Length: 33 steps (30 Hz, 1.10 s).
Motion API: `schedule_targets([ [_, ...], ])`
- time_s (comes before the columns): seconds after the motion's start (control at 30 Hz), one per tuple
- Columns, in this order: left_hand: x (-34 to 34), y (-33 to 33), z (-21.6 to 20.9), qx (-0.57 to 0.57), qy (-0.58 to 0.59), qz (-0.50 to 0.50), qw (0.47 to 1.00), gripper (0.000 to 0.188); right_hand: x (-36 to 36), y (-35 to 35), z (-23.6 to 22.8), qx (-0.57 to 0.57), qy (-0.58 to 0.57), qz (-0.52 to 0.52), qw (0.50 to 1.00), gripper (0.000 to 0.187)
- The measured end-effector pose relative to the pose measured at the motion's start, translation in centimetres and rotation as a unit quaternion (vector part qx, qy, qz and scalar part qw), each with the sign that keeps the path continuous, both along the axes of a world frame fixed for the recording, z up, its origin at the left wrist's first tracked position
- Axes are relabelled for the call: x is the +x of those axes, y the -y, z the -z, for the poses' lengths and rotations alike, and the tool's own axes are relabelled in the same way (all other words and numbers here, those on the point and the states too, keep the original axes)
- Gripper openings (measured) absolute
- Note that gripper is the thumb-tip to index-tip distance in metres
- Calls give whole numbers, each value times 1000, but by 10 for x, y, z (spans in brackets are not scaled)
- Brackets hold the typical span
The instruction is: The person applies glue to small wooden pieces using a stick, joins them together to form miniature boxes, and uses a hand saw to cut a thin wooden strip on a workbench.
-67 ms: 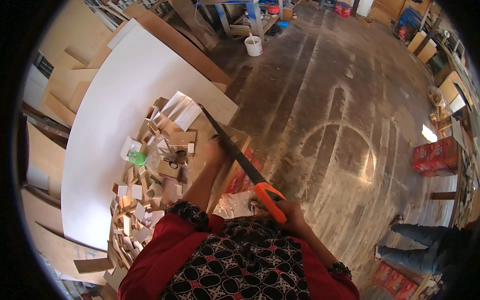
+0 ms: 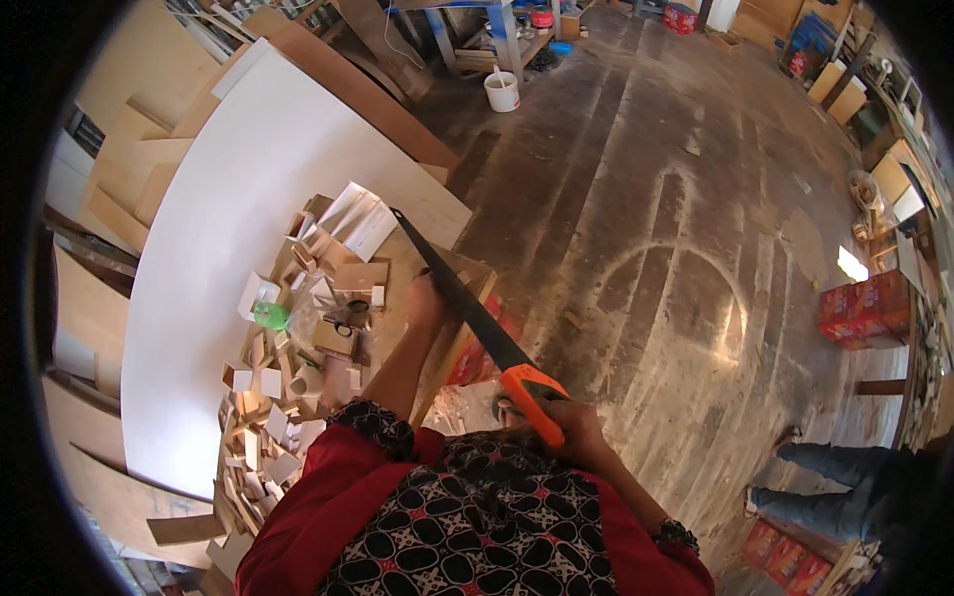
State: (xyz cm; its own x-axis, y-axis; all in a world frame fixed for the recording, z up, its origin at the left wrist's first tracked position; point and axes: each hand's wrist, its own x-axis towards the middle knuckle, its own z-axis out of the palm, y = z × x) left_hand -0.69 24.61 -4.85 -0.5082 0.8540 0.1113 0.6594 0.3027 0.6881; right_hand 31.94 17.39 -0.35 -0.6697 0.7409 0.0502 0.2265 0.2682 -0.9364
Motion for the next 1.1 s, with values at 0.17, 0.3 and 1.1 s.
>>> schedule_targets([
  [0.17,0,-4,0,42,67,0,997,17,-1,3,9,-106,-21,24,994,14],
  [0.3,8,-6,-8,-56,-90,-18,994,18,9,-6,-3,-139,15,-17,990,21],
  [1.1,-3,-5,16,-17,-82,6,996,13,-4,-12,1,-122,6,-27,992,20],
])
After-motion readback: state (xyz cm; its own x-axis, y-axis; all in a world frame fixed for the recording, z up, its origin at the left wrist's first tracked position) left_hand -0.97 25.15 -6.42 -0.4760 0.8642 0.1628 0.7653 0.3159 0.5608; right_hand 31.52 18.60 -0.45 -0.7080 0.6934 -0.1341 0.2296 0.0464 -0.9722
